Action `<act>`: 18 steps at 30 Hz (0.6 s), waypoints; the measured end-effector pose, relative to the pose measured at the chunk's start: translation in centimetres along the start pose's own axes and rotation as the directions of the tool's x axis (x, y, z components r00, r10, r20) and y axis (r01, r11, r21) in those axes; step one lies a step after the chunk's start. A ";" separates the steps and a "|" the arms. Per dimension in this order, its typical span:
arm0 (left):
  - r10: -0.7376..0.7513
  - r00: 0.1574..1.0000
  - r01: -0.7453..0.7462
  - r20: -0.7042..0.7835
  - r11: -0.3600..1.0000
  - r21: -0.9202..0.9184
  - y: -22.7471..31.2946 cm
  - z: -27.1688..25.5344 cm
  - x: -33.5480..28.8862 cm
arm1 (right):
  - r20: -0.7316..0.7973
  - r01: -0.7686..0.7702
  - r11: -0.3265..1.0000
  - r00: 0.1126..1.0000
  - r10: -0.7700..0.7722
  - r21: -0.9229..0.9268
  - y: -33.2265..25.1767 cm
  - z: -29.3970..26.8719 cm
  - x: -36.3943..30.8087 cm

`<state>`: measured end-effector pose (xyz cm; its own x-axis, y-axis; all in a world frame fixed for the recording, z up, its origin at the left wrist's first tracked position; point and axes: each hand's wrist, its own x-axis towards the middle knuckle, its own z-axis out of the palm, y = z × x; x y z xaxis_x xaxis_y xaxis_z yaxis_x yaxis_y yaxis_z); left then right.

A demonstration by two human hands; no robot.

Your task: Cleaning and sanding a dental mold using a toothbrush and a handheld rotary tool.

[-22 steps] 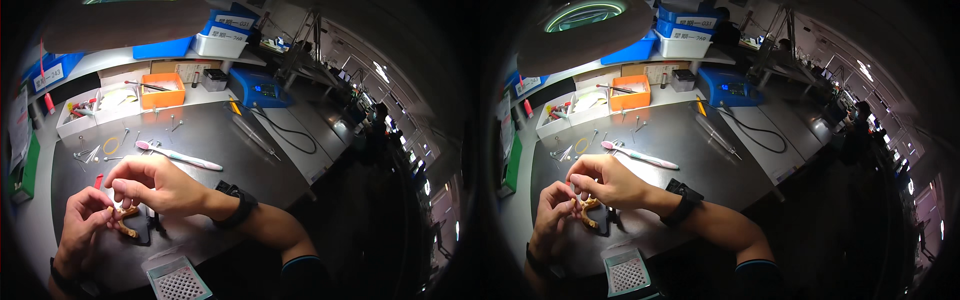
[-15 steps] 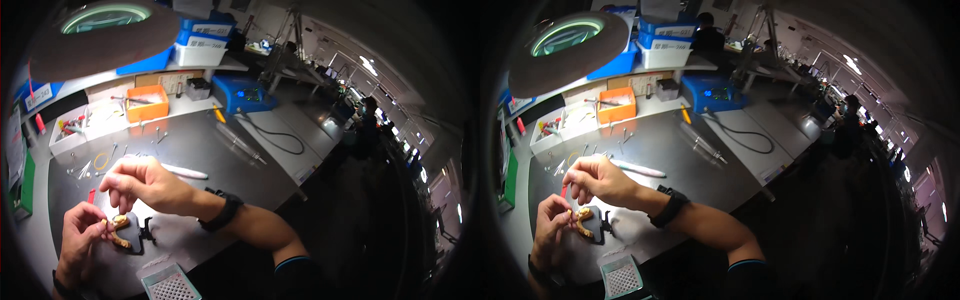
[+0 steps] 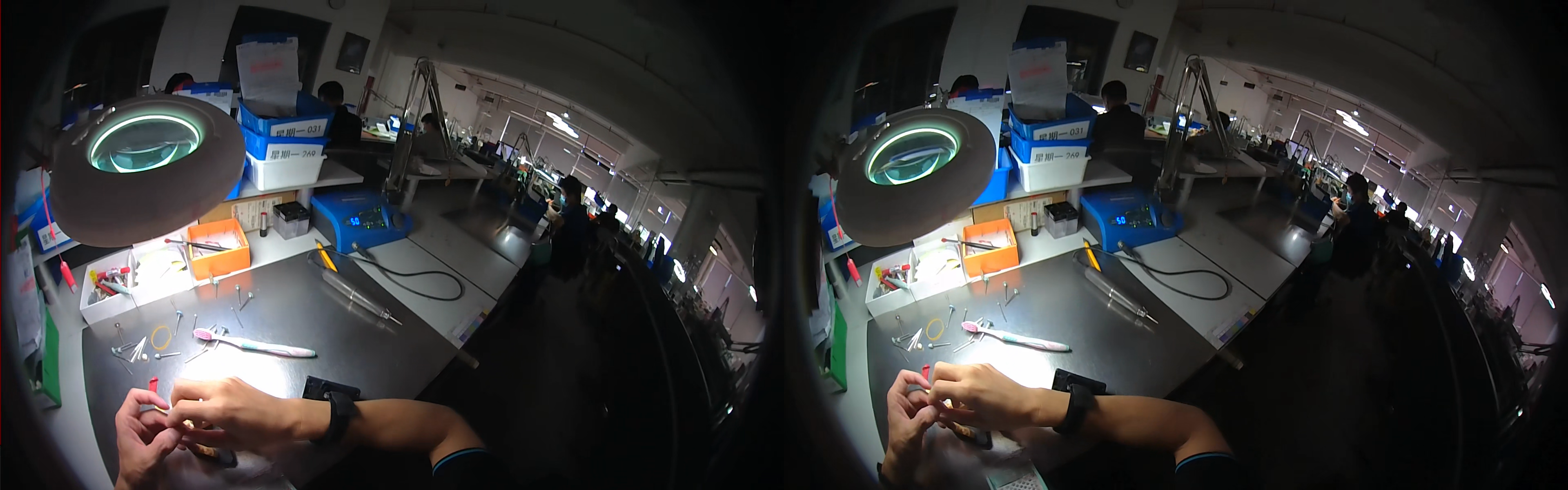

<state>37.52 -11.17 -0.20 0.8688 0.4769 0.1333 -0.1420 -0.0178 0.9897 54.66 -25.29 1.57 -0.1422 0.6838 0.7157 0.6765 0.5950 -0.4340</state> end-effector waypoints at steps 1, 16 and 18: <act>0.007 1.000 -0.007 -0.002 1.000 -0.003 0.0 0.1 0.1 | 0.008 0.007 1.000 1.000 -0.007 -0.001 0.0 -0.1 0.0; 0.029 0.997 -0.025 0.067 0.998 -0.054 -1.0 -0.2 0.1 | 0.066 -0.039 0.999 0.997 0.037 0.027 -0.8 -0.6 -0.1; 0.029 0.996 -0.023 0.082 0.997 -0.072 -0.4 0.3 0.0 | 0.075 -0.030 0.999 0.997 0.028 0.023 -0.9 -0.9 -0.1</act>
<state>37.72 -11.39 -0.62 0.9003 0.4025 0.1654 -0.1956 0.0348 0.9801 54.67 -26.30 2.38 -0.1771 0.7302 0.6599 0.6638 0.5836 -0.4677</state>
